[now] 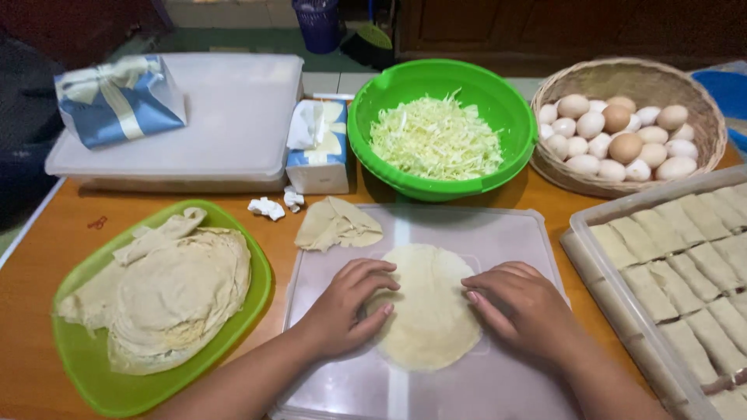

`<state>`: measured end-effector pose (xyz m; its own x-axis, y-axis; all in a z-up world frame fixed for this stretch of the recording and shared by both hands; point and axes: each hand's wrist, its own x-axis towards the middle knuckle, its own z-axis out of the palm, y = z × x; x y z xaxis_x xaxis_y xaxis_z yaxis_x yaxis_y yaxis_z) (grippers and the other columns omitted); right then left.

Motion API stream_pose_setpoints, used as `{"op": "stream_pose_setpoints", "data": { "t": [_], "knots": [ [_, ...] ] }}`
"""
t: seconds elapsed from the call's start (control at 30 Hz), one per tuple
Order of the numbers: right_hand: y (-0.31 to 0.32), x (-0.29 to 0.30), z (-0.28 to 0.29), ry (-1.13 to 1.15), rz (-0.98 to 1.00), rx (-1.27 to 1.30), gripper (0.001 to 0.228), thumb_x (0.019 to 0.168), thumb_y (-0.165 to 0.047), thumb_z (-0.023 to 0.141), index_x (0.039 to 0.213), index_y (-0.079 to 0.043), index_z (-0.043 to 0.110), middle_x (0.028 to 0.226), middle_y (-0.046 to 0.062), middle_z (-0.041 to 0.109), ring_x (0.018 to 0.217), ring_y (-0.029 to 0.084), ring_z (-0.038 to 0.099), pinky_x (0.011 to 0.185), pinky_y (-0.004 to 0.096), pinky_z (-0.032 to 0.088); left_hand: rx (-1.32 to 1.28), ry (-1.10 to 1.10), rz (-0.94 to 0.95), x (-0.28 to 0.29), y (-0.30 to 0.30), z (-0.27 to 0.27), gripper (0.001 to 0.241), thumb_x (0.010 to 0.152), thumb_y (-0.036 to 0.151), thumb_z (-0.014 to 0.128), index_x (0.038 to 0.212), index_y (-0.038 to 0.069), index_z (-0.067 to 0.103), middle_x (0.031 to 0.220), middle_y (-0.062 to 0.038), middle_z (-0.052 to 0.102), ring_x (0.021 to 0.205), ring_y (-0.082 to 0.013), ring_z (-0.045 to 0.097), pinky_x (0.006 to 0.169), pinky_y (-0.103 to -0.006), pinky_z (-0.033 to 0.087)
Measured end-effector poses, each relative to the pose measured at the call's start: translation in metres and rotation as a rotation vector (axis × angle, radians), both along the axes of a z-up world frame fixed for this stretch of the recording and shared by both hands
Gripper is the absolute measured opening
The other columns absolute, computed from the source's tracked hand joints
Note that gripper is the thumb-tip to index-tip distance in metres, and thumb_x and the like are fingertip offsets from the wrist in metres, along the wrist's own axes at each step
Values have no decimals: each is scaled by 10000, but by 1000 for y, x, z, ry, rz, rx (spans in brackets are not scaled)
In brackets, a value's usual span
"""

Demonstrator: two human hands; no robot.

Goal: The person prepares and rolls spring rolls filled with shredded cabbage and egg.

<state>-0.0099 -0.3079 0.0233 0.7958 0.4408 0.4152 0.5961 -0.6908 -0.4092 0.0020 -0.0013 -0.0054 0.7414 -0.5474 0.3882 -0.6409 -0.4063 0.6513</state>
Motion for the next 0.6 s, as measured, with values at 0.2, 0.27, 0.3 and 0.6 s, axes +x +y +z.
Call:
{"op": "stream_pose_setpoints", "data": {
  "t": [0.2, 0.27, 0.3, 0.6],
  "knots": [
    [-1, 5, -9, -7, 24, 28, 169, 834, -169, 736, 982, -90, 757, 910, 83, 774, 889, 287, 715, 829, 418, 545, -36, 16, -3, 5, 2, -3, 262, 907, 177, 694, 1142, 66, 657, 1367, -150, 612, 1325, -359, 537, 1107, -461, 423],
    [-2, 6, -12, 7, 11, 45, 172, 835, -169, 736, 985, -88, 757, 906, 82, 774, 889, 285, 718, 835, 417, 547, -48, 25, 0, 6, 0, -5, 271, 906, 184, 702, 1147, 69, 654, 1365, -150, 612, 1322, -356, 542, 1116, -465, 416],
    [-4, 7, -11, 12, 14, 40, 172, 835, -169, 736, 985, -88, 757, 906, 82, 774, 889, 285, 718, 835, 417, 547, -53, 30, 3, 6, -1, -4, 271, 906, 184, 702, 1147, 69, 654, 1365, -150, 612, 1322, -356, 542, 1116, -465, 416],
    [-5, 2, -4, -13, -12, 29, 181, 840, -170, 728, 1001, -90, 753, 924, 95, 769, 898, 301, 711, 844, 422, 541, -15, -18, -11, -2, -3, 0, 295, 874, 192, 724, 1133, 66, 659, 1350, -160, 613, 1303, -373, 543, 1108, -474, 406]
  ]
}}
